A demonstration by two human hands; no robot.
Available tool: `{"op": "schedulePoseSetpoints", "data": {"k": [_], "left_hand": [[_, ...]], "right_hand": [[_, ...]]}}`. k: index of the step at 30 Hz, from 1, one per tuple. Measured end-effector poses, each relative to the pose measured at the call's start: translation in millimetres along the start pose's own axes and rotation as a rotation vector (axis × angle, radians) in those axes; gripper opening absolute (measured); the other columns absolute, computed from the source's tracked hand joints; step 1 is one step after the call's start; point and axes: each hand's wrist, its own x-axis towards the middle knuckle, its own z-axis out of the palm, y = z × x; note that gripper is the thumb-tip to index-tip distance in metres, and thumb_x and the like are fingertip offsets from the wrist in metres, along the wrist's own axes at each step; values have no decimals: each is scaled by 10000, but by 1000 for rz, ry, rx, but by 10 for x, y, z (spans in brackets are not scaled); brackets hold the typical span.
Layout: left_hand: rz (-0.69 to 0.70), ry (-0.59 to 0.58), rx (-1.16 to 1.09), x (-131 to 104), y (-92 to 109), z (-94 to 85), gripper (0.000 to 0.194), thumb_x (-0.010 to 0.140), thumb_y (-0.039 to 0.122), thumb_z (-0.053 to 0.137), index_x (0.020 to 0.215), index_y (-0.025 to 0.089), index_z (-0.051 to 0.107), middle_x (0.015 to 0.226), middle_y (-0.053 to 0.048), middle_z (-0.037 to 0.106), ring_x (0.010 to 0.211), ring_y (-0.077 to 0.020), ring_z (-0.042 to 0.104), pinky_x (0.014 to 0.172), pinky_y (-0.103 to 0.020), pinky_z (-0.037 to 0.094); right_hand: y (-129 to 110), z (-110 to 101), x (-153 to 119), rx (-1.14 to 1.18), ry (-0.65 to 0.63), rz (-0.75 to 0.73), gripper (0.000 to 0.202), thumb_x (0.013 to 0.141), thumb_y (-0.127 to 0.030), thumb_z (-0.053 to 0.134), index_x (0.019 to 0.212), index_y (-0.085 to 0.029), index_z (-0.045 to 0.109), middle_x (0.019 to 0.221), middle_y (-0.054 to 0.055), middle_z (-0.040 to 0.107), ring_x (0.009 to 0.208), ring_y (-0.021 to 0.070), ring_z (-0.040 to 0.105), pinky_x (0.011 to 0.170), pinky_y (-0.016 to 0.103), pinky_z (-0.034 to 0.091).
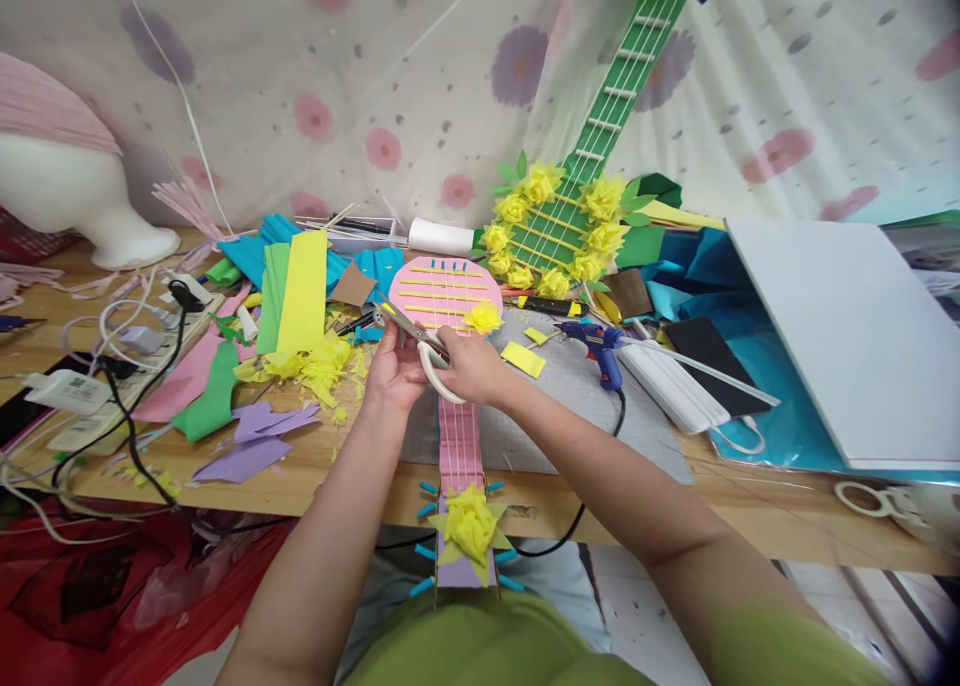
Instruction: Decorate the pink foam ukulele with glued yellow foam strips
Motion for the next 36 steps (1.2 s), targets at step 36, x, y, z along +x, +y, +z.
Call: {"op": "schedulePoseSetpoints", "data": {"k": [36], "left_hand": [[314,265,-288,-98,6,-215,128,734,220,683,681,180,574,607,38,612,665,-60,609,738,-195,489]], "right_hand": [[69,-90,122,201,-55,18,471,784,-647,453,894,-191,491,828,36,616,727,155,529,600,225,313]]}}
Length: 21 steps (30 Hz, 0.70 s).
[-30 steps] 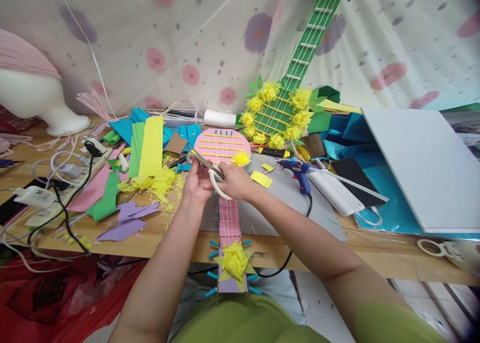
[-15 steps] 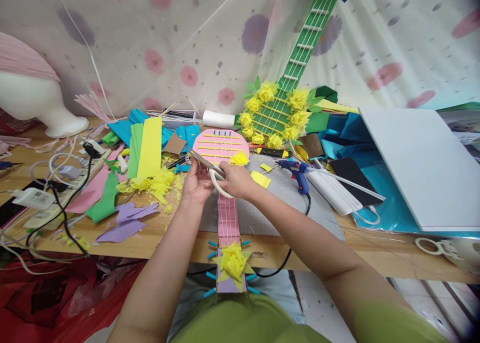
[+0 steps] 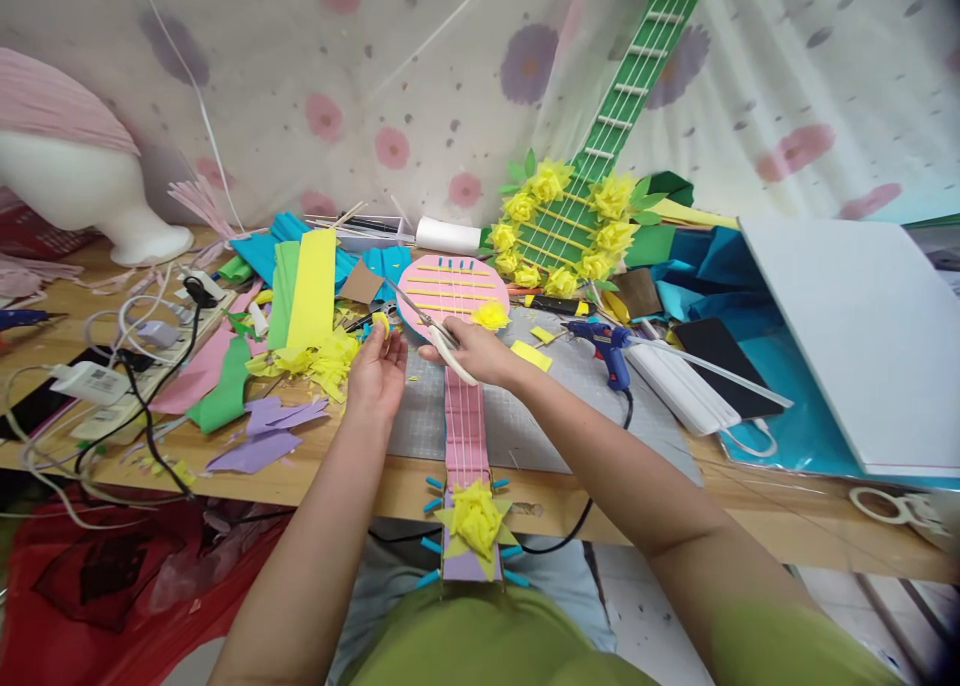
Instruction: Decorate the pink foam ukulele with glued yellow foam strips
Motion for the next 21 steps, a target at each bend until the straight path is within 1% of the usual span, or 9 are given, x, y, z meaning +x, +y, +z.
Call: {"op": "schedulePoseSetpoints", "data": {"k": [2,4,7,9,12,16,21], "left_hand": [[110,-18,63,-49,28,-11,135,690,192,709,707,182,576,645,44,630,691,-59,615,787,-203,483],[197,-61,149,-90,54,-13,180,642,201,735,710,187,569,667,47,635,727,-75,625,816,-230,483],[267,-149,267,-114,83,-19,224,596,237,753,698,194,558,697,55,632,758,-86,625,847,-268,483],[281,-206,316,-111,94,-27,227,589,252,752,689,191,557,733,53,635,769,-84,619,859,-280,483],[268,-248,348,-100,100,-38,222,580,247,749,667,180,556,741,44,631,768,-87,609,859,-299,494],[244,-240,347,-92,95,-48,252,528,234,767,656,171,559,699,41,615,737,-92,595,798,-308,528],[251,-206,361,-59,74,-68,311,481,272,791,650,159,556,694,25,611,720,-105,594,689,-288,552]], "right_hand": [[6,-24,-12,43,-55,-36,456,783,-629,467,915,-193,471,832,24,601,728,149,523,613,223,324],[15,-51,-32,45,-100,-91,456,769,-622,492,920,-193,459,822,16,588,717,147,518,611,223,324],[32,-88,-58,12,-142,-151,456,745,-608,534,904,-187,461,825,23,585,723,153,515,611,226,320],[45,-104,-65,3,-166,-169,444,745,-592,544,900,-183,464,846,34,592,737,156,518,621,228,323],[66,-109,-65,7,-189,-164,433,752,-578,543,904,-179,468,860,42,598,735,156,516,623,230,326],[82,-88,-65,28,-181,-154,414,759,-569,536,893,-183,473,824,28,586,715,149,502,612,227,324],[86,-58,-68,42,-153,-151,423,742,-582,553,856,-183,473,779,15,556,687,140,474,600,227,309]]}}
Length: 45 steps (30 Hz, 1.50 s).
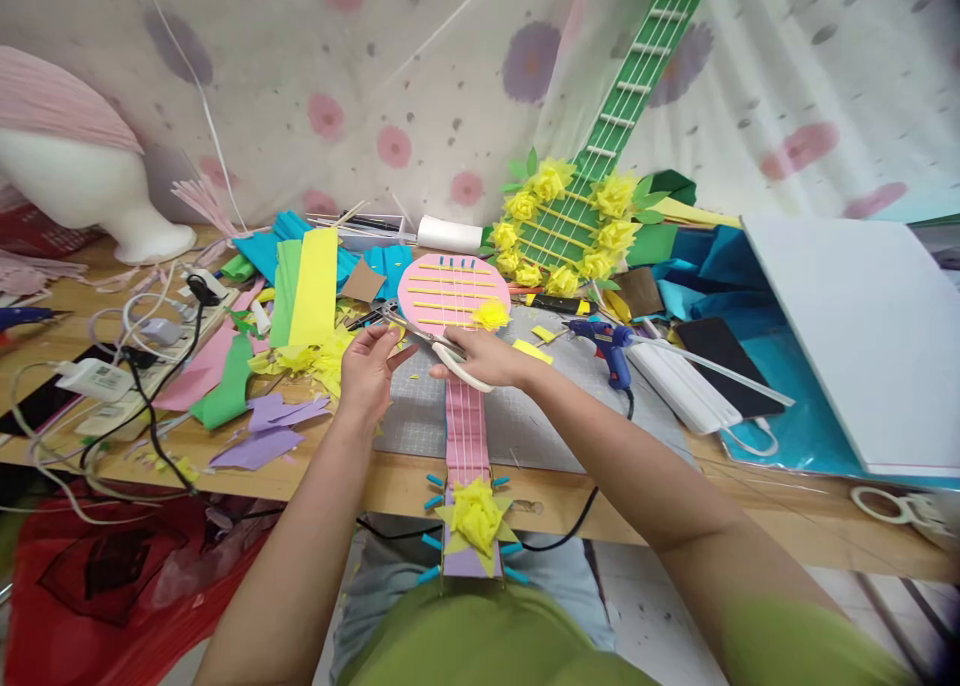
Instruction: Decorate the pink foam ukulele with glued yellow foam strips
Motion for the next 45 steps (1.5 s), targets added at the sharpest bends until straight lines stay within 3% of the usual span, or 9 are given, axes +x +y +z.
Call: {"op": "schedulePoseSetpoints", "data": {"k": [16,20,27,38,45], "left_hand": [[-11,2,-12,5,17,-3,336,469,268,803,665,162,552,710,20,641,772,-140,644,642,-256,541],[8,-22,64,14,67,-48,338,464,281,807,643,160,547,704,16,631,805,-167,652,644,-281,552],[31,-106,170,54,160,-89,316,462,304,806,615,149,576,620,45,557,598,-77,548,642,-314,576],[6,-72,148,46,121,-76,303,474,290,787,626,160,560,683,19,598,694,-119,599,608,-278,563],[32,-110,208,64,148,-90,352,481,347,800,660,157,564,701,-2,626,808,-191,658,611,-278,565]], "right_hand": [[61,-4,6,42,88,30,444,715,-609,566,697,-177,467,652,-33,466,614,100,381,574,227,235],[89,-43,-1,32,85,-5,451,733,-625,529,781,-180,476,737,-8,520,654,115,420,584,227,257],[-13,-86,-3,-92,3,-35,437,751,-604,532,885,-192,470,793,25,575,671,145,483,583,229,282],[-71,-11,19,-154,121,17,466,716,-647,553,824,-197,496,729,11,563,634,133,459,573,227,255],[6,-68,12,-37,134,4,452,739,-636,527,757,-188,467,721,-7,534,627,112,426,568,224,245]]}}
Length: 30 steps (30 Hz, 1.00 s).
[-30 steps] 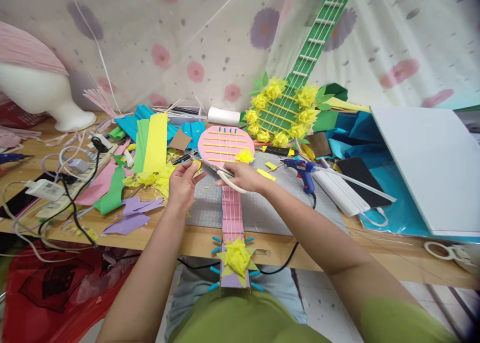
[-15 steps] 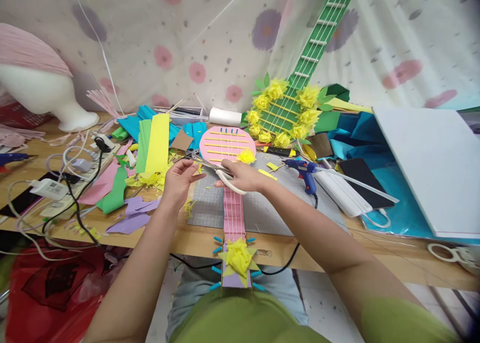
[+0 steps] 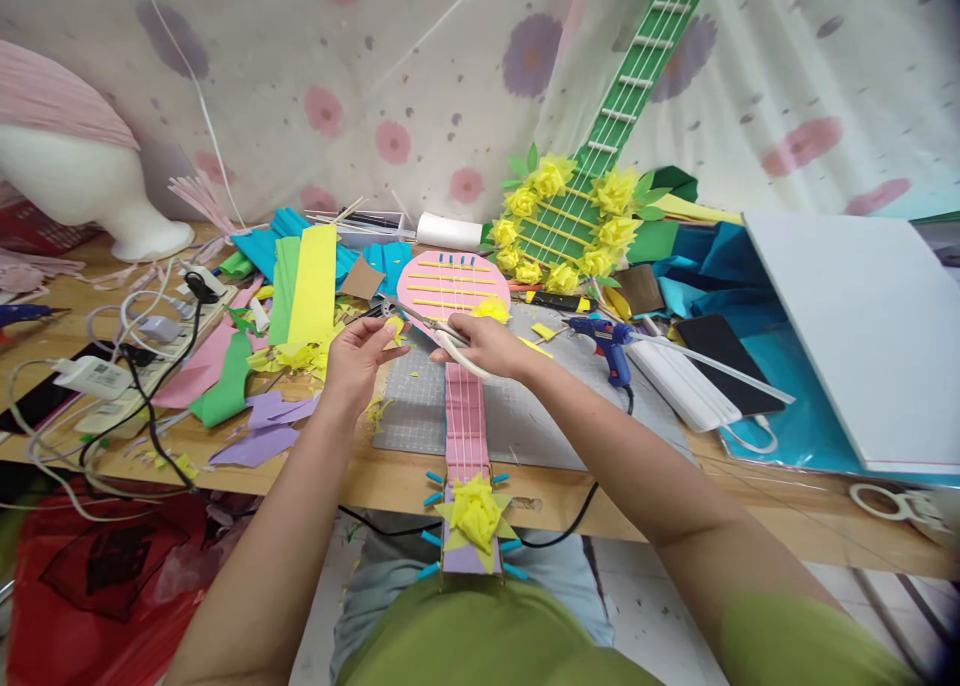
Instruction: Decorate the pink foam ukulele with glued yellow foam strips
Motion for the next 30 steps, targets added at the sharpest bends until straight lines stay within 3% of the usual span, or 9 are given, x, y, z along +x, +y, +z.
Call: {"op": "schedulePoseSetpoints", "data": {"k": [6,15,23,30], "left_hand": [[50,-75,154,56,94,-79,395,424,395,825,637,144,606,639,0,619,592,-117,595,589,-309,575],[-9,-195,293,133,217,-92,360,407,354,843,606,131,643,644,-43,638,574,-161,596,571,-387,581],[-12,-246,289,140,221,-81,355,393,387,845,590,152,668,608,-23,640,558,-132,590,523,-305,591],[-30,-247,295,148,246,-57,368,354,377,855,575,148,670,575,-25,635,525,-134,585,512,-304,584]], "right_hand": [[13,-157,-41,-34,-166,-106,466,724,-627,553,845,-193,436,840,27,566,669,130,455,586,228,273],[-16,-187,-43,-87,-157,-112,487,717,-647,547,872,-194,454,837,38,588,661,140,463,588,233,268],[-25,-200,-71,-110,-159,-97,477,715,-644,552,846,-196,454,784,25,579,633,134,456,570,229,257],[-24,-220,-82,-96,-163,-99,476,712,-648,553,828,-197,452,779,20,573,634,134,457,570,228,263]]}}
